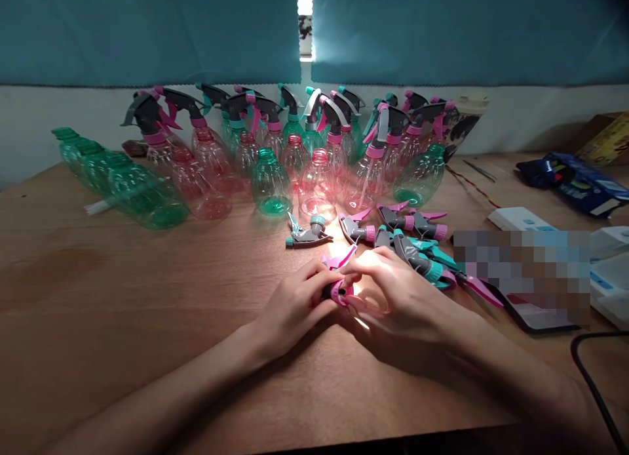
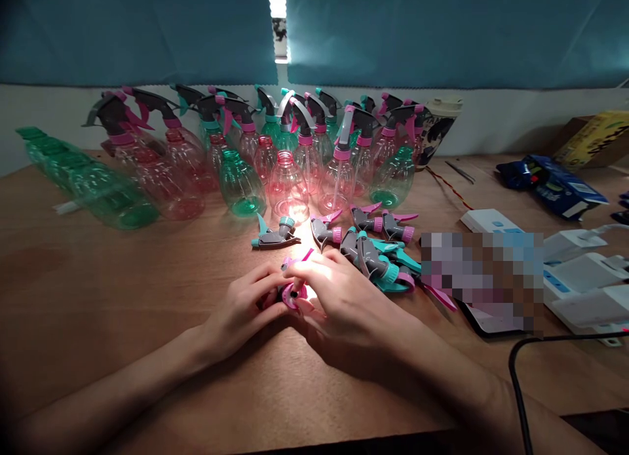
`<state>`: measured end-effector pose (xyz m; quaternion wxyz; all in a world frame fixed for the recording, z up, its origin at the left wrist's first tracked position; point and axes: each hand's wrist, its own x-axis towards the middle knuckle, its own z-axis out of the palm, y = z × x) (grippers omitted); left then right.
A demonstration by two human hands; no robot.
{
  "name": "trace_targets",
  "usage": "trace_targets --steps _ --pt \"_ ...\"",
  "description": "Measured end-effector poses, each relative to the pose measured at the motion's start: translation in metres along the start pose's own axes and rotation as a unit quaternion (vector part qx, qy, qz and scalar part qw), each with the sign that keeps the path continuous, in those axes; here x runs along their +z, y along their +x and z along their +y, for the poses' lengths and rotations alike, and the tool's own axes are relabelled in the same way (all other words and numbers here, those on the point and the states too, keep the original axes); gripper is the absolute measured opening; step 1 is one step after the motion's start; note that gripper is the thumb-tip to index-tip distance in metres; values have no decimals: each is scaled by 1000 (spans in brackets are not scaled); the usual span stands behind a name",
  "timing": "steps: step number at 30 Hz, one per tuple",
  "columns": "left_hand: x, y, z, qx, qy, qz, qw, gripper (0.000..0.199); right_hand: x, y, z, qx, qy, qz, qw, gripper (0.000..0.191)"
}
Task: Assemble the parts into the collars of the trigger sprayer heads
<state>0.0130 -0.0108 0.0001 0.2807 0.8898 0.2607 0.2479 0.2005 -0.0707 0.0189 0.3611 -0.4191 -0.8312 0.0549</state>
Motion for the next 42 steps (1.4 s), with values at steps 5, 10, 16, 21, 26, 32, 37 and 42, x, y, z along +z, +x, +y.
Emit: trace_targets --steps 5,10,16,21,26,32,37,42 --pt "1 -1 1 -5 -14 14 1000 23 4 1 -1 -4 -46 34 998 27" --pt "2 -2 1 -19 -5 22 1000 24 -1 4 -6 22 -35 -3 999 14" --pt "0 1 0 -11 -24 22 999 25 0 2 -4 67 0 24 997 10" --pt "-1 2 1 -22 -28 19 999 27 2 4 -6 36 68 7 997 14" --pt "-1 3 2 -39 -44 26 998 30 -3 7 -2 59 46 -17 997 11" --pt "0 6 -1 -42 -43 4 998 19 0 4 8 66 70 -15 995 22" --pt "1 7 -4 -57 -58 35 996 31 0 1 2 125 20 7 992 39" --pt "2 6 -4 -48 -53 32 997 29 -13 10 0 198 98 -93 971 28"
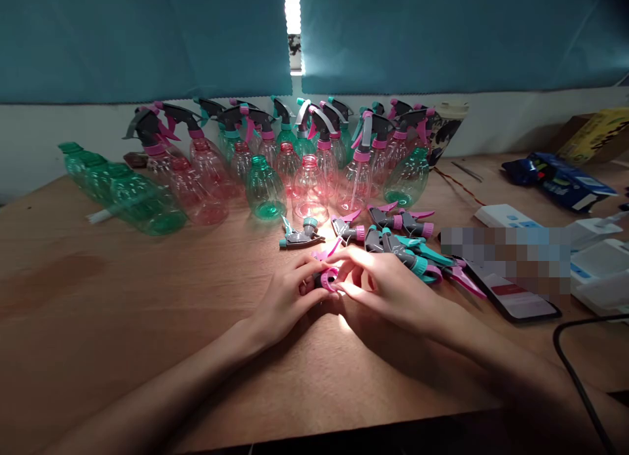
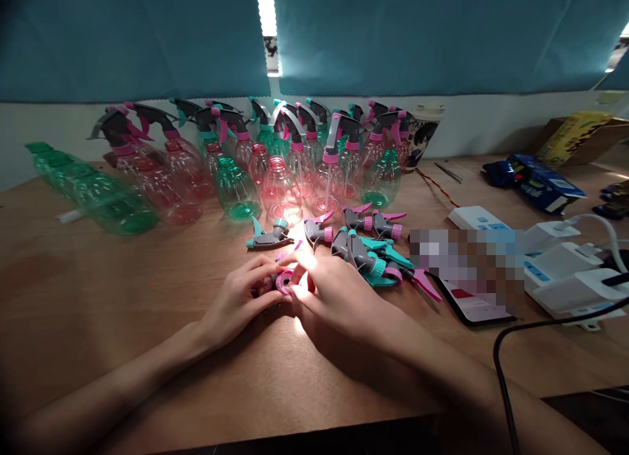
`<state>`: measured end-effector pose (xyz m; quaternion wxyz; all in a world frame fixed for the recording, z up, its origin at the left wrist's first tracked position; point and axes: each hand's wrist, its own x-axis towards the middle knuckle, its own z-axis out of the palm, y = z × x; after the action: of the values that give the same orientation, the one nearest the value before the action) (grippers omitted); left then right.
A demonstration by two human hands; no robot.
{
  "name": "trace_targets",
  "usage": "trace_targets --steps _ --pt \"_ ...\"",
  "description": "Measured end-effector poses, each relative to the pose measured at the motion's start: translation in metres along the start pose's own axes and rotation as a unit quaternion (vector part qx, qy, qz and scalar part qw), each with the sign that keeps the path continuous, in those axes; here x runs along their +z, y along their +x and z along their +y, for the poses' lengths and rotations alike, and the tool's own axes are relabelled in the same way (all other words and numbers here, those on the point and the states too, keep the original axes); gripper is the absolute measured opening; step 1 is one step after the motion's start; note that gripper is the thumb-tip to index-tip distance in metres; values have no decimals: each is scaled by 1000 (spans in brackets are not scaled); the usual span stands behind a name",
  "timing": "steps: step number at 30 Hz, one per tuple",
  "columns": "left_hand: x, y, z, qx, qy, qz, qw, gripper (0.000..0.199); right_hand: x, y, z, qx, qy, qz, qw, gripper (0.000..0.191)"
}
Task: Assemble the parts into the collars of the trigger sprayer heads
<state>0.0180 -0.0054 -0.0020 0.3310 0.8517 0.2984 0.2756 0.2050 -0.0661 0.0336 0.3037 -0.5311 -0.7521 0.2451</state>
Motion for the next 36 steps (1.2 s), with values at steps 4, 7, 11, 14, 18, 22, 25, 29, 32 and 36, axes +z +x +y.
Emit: trace_targets --steps 4,7,11,14,18,22,25,29,32,36 --pt "1 1 2 -5 0 18 1000 30 -5 2 3 -6 175 86 981 33" --pt "1 1 4 -6 17 13 1000 28 -9 -6 3 8 175 124 977 31" --pt "3 0 5 17 54 -7 998 24 -18 -31 -7 21 134 92 986 12" --pt "3 1 6 33 81 -26 996 25 -24 -59 -13 18 92 69 993 5" --pt "-2 18 12 77 136 -41 987 20 -24 -97 -14 27 47 30 998 6" --pt "-8 58 27 146 220 -22 964 31 -21 -125 -11 6 33 47 998 10" --pt "-6 93 40 210 252 6 945 36 -22 -136 -10 -7 29 77 997 14" --pt "10 129 53 220 306 -32 926 34 -25 -142 -11 -6 10 115 993 13" --pt "22 138 54 210 330 -80 917 35 -26 -144 -9 -3 2 131 991 11" --pt "20 130 45 215 326 -109 914 36 -25 -144 -4 4 -4 150 989 10"
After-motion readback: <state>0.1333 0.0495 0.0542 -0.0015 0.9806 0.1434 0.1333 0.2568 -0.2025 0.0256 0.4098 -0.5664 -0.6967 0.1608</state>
